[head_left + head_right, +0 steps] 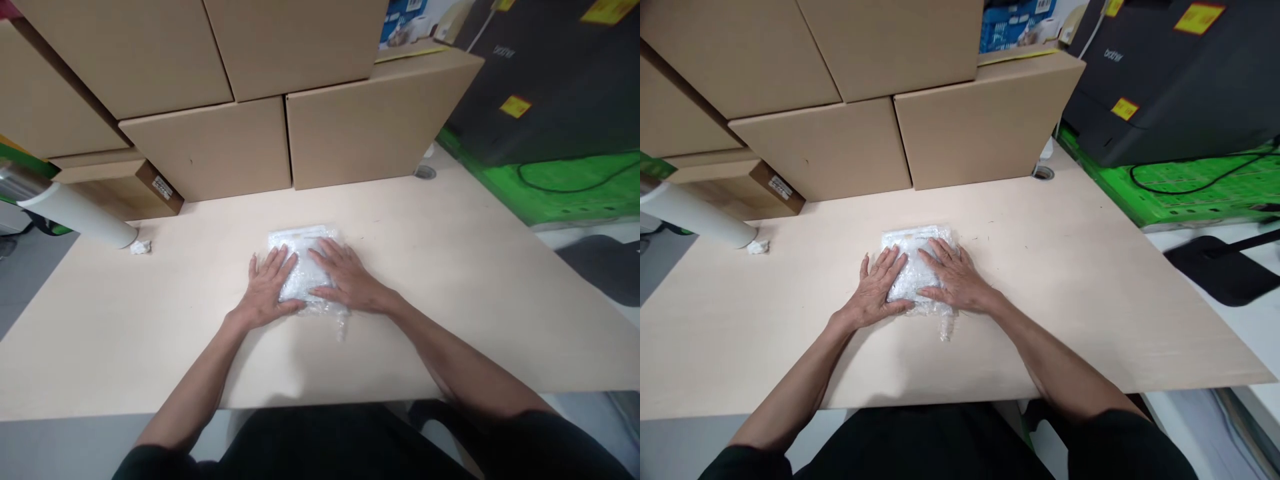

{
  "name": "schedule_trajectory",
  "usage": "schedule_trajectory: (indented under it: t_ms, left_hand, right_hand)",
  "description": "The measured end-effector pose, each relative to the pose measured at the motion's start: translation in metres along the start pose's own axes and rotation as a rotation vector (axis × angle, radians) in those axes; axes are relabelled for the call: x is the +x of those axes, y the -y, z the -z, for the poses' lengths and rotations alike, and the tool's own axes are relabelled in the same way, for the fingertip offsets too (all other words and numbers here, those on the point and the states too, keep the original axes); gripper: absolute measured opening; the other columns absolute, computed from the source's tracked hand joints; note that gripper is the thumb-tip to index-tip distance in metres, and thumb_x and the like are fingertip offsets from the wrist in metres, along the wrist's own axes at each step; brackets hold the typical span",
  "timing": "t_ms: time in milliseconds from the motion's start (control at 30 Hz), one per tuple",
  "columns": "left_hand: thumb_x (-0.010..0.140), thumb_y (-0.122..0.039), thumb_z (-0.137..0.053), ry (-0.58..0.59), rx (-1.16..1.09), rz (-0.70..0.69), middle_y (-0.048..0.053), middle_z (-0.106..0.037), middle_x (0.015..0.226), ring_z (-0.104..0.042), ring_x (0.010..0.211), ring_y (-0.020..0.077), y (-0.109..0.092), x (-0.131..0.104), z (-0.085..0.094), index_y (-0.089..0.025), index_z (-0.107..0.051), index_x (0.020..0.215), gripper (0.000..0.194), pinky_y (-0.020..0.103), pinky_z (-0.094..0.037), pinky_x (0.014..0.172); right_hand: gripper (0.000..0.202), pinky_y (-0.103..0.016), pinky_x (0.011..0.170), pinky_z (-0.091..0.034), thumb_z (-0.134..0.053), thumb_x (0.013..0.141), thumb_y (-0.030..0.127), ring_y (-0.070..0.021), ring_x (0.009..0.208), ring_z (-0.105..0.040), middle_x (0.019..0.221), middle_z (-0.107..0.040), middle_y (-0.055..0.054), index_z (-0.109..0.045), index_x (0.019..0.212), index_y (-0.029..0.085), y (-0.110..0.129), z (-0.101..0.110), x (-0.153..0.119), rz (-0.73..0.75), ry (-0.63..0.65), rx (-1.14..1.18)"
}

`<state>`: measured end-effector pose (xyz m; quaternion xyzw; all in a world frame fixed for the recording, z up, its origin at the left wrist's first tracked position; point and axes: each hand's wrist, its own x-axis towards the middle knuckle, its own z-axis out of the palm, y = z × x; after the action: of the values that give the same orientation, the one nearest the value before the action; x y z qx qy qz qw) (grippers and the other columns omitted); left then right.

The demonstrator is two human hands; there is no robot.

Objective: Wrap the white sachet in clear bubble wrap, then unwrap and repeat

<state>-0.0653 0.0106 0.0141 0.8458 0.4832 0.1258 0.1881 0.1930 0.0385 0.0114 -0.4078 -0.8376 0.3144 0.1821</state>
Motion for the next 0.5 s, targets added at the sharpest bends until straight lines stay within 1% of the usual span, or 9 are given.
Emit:
schedule_trajectory:
  t_ms: [67, 100, 167, 200, 233, 267, 333, 433, 500]
  left_hand:
    - [0.080, -0.076, -0.058, -0.061, 0.036, -0.011, 0.015, -0.013, 0.168, -0.001, 0.153, 0.0438, -0.005, -0.002, 0.001, -0.031, -0.021, 0.160, 0.099, 0.067, 0.013, 0.114]
    - [0.078, -0.078, -0.058, -0.103, 0.055, -0.027, 0.015, -0.012, 0.168, 0.003, 0.153, 0.0447, -0.009, -0.004, 0.001, -0.031, -0.023, 0.159, 0.100, 0.067, 0.015, 0.114]
    - [0.074, -0.080, -0.060, -0.168, 0.094, -0.089, 0.014, -0.011, 0.168, 0.006, 0.152, 0.0463, -0.020, -0.005, -0.002, -0.030, -0.026, 0.159, 0.104, 0.067, 0.016, 0.113]
    - [0.073, -0.080, -0.061, -0.181, 0.116, -0.130, 0.015, -0.012, 0.168, 0.005, 0.152, 0.0469, -0.026, -0.004, -0.004, -0.030, -0.028, 0.158, 0.104, 0.067, 0.016, 0.113]
    - [0.073, -0.079, -0.062, -0.183, 0.145, -0.166, 0.015, -0.014, 0.168, 0.003, 0.152, 0.0472, -0.033, -0.003, -0.008, -0.029, -0.030, 0.158, 0.103, 0.068, 0.015, 0.113]
    - [0.076, -0.075, -0.064, -0.182, 0.179, -0.192, 0.016, -0.016, 0.167, 0.000, 0.152, 0.0471, -0.040, -0.002, -0.011, -0.027, -0.032, 0.157, 0.100, 0.069, 0.013, 0.114]
    - [0.084, -0.063, -0.065, -0.195, 0.250, -0.194, 0.018, -0.022, 0.165, -0.007, 0.152, 0.0452, -0.049, 0.003, -0.019, -0.023, -0.035, 0.156, 0.087, 0.069, 0.008, 0.115]
    - [0.095, -0.037, -0.059, -0.221, 0.289, -0.149, 0.016, -0.032, 0.162, -0.018, 0.152, 0.0406, -0.053, 0.008, -0.026, -0.022, -0.046, 0.149, 0.058, 0.069, 0.002, 0.116]
    - [0.098, -0.026, -0.051, -0.251, 0.224, -0.150, 0.012, -0.041, 0.158, -0.023, 0.151, 0.0371, -0.051, 0.008, -0.025, -0.024, -0.054, 0.143, 0.045, 0.068, -0.003, 0.118]
  right_hand:
    - [0.077, -0.059, 0.123, -0.011, -0.052, 0.088, 0.071, -0.0336, 0.154, -0.011, 0.168, -0.020, -0.005, -0.036, 0.153, 0.034, -0.001, 0.005, 0.001, -0.004, -0.108, 0.146]
    - [0.073, -0.055, 0.123, -0.016, -0.051, 0.089, 0.069, -0.0321, 0.154, -0.016, 0.166, -0.024, -0.006, -0.040, 0.151, 0.032, -0.002, 0.008, 0.002, -0.024, -0.217, 0.227]
    - [0.067, -0.050, 0.119, -0.029, -0.052, 0.090, 0.067, -0.0310, 0.147, -0.031, 0.160, -0.036, -0.009, -0.050, 0.144, 0.027, -0.008, 0.011, 0.005, -0.114, -0.485, 0.374]
    - [0.066, -0.049, 0.114, -0.035, -0.054, 0.088, 0.066, -0.0310, 0.140, -0.041, 0.154, -0.043, -0.011, -0.053, 0.140, 0.026, -0.013, 0.012, 0.007, -0.176, -0.593, 0.438]
    - [0.065, -0.048, 0.109, -0.041, -0.057, 0.085, 0.066, -0.0305, 0.130, -0.050, 0.147, -0.050, -0.012, -0.056, 0.135, 0.024, -0.018, 0.013, 0.009, -0.238, -0.663, 0.499]
    - [0.065, -0.048, 0.102, -0.046, -0.060, 0.082, 0.066, -0.0293, 0.120, -0.057, 0.139, -0.056, -0.013, -0.058, 0.131, 0.023, -0.023, 0.012, 0.012, -0.294, -0.693, 0.559]
    - [0.064, -0.045, 0.092, -0.050, -0.065, 0.077, 0.065, -0.0257, 0.102, -0.063, 0.122, -0.064, -0.011, -0.060, 0.124, 0.022, -0.031, 0.011, 0.016, -0.360, -0.669, 0.660]
    - [0.059, -0.039, 0.083, -0.051, -0.071, 0.071, 0.061, -0.0215, 0.087, -0.063, 0.097, -0.068, -0.006, -0.063, 0.113, 0.020, -0.036, 0.009, 0.020, -0.351, -0.596, 0.757]
    - [0.060, -0.034, 0.074, -0.050, -0.077, 0.065, 0.056, -0.0180, 0.078, -0.062, 0.089, -0.066, -0.003, -0.062, 0.110, 0.020, -0.034, 0.010, 0.021, -0.330, -0.548, 0.825]
